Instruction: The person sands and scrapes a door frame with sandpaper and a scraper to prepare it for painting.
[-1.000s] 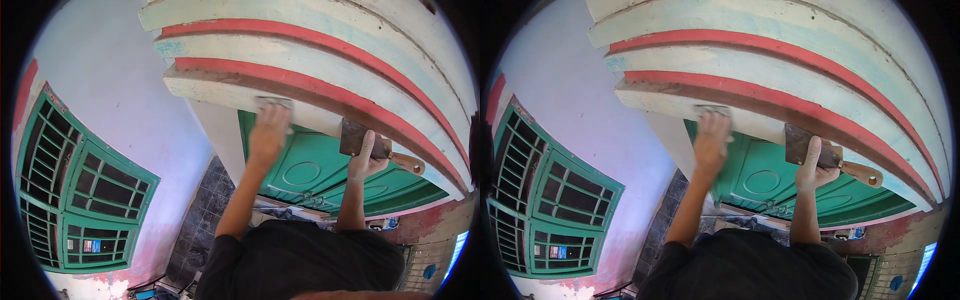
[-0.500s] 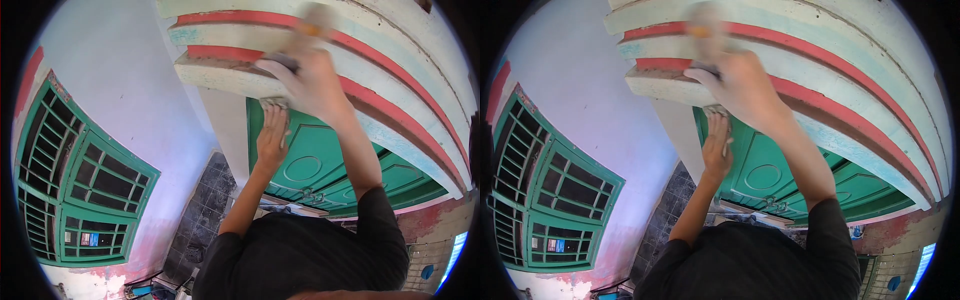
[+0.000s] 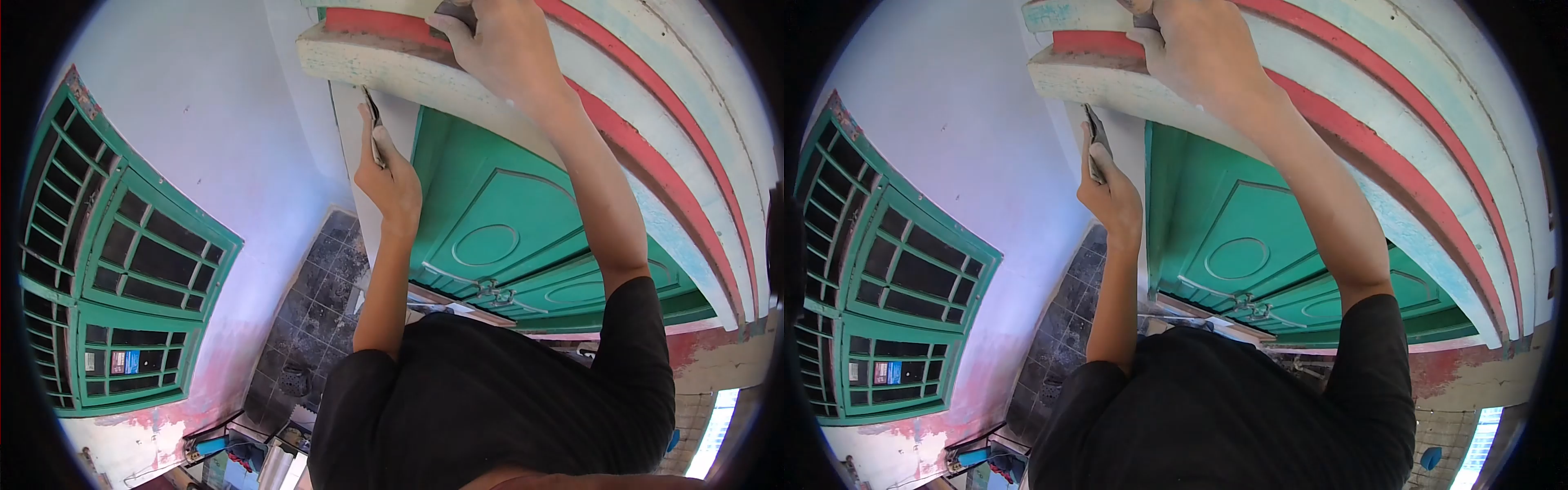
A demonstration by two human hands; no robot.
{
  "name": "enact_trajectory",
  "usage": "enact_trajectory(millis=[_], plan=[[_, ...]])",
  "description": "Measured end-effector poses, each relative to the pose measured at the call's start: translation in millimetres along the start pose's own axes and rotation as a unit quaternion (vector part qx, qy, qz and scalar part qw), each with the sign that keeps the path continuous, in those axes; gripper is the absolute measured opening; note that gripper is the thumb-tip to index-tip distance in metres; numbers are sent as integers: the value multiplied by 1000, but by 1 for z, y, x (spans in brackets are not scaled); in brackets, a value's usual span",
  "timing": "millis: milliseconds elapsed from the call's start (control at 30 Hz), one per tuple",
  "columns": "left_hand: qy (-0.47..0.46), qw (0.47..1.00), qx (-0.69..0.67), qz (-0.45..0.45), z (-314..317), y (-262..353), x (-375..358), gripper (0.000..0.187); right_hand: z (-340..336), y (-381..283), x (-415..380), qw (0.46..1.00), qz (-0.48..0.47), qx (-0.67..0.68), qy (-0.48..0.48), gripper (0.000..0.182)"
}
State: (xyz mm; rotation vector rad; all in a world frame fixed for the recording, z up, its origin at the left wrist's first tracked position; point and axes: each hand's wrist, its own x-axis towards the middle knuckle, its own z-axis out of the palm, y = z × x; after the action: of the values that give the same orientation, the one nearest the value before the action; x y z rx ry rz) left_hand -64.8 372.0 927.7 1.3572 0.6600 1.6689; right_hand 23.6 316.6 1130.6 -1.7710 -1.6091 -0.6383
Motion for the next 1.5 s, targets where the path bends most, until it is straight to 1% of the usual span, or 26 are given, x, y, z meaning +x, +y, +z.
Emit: enact_trajectory(millis=[33,100,133,200,233,300,333,400,433,500,600,733,800,833,900,933,1000,1033,1100,1133,1200,1300,1333,1400,1433,1500], plan=[[-2,1000,1,-3,1,-2,-1,45,6,3,-2,1000,3,-1,-2,72],[41,999,-22,11,4,-8,0,44,19,8,-3,987,-118,-107,9,11],[42,999,-24,10,5,-10,2,44,17,10,-2,987,-118,-109,8,11],[60,997,-22,33,4,-15,0,44,12,9,-2,997,-69,28,23,7],[59,998,-22,31,3,-14,-2,44,15,11,-5,997,-67,27,21,7],[59,998,-10,32,2,-10,-4,44,22,13,-8,993,-84,-18,77,8],[64,997,-11,31,2,-8,-5,44,19,11,-7,993,-88,-18,74,8],[40,999,-9,-20,-1,-3,-11,44,11,4,-6,995,-30,91,-3,7],[40,999,-8,-20,0,-4,-12,44,12,6,-6,995,-29,92,-3,7],[56,998,-18,12,1,-7,-14,43,14,11,-3,997,-58,-28,54,8],[32,999,-3,-13,-4,-1,-17,43,20,10,-6,996,-80,-1,26,8],[32,999,14,-13,-6,-5,-17,42,22,11,2,997,-56,-35,43,10],[64,996,-6,56,-4,-8,-16,42,31,9,2,995,-85,-22,53,11],[66,996,-5,56,-6,-7,-16,42,31,7,5,995,-87,-21,53,11],[34,999,13,3,-13,-3,-18,42,28,2,9,996,-81,31,29,11],[34,999,13,2,-14,-3,-17,42,33,6,9,996,-80,31,29,11],[50,999,2,22,-15,-5,-16,42,43,8,13,992,-90,-66,63,12],[52,998,2,21,-15,-6,-15,42,42,5,14,992,-92,-65,61,12],[60,997,11,39,-16,-7,-14,42,40,-3,18,997,-33,70,-24,13],[58,998,13,38,-19,-4,-15,42,41,-2,18,997,-30,71,-25,13],[22,999,-19,-43,-23,6,-15,46,43,1,22,998,-25,-30,47,12],[28,998,-44,-41,-23,3,-15,46,49,4,21,996,-78,-17,27,10],[28,998,-42,-40,-24,3,-15,46,47,1,22,997,-77,-15,27,10],[25,999,-28,-28,-24,3,-13,47,39,-4,26,997,19,75,-25,9],[27,999,-29,-27,-24,4,-11,47,39,-5,27,997,16,75,-25,9],[27,998,-24,-48,-24,6,-12,47,40,-3,24,998,-58,-8,32,10]])
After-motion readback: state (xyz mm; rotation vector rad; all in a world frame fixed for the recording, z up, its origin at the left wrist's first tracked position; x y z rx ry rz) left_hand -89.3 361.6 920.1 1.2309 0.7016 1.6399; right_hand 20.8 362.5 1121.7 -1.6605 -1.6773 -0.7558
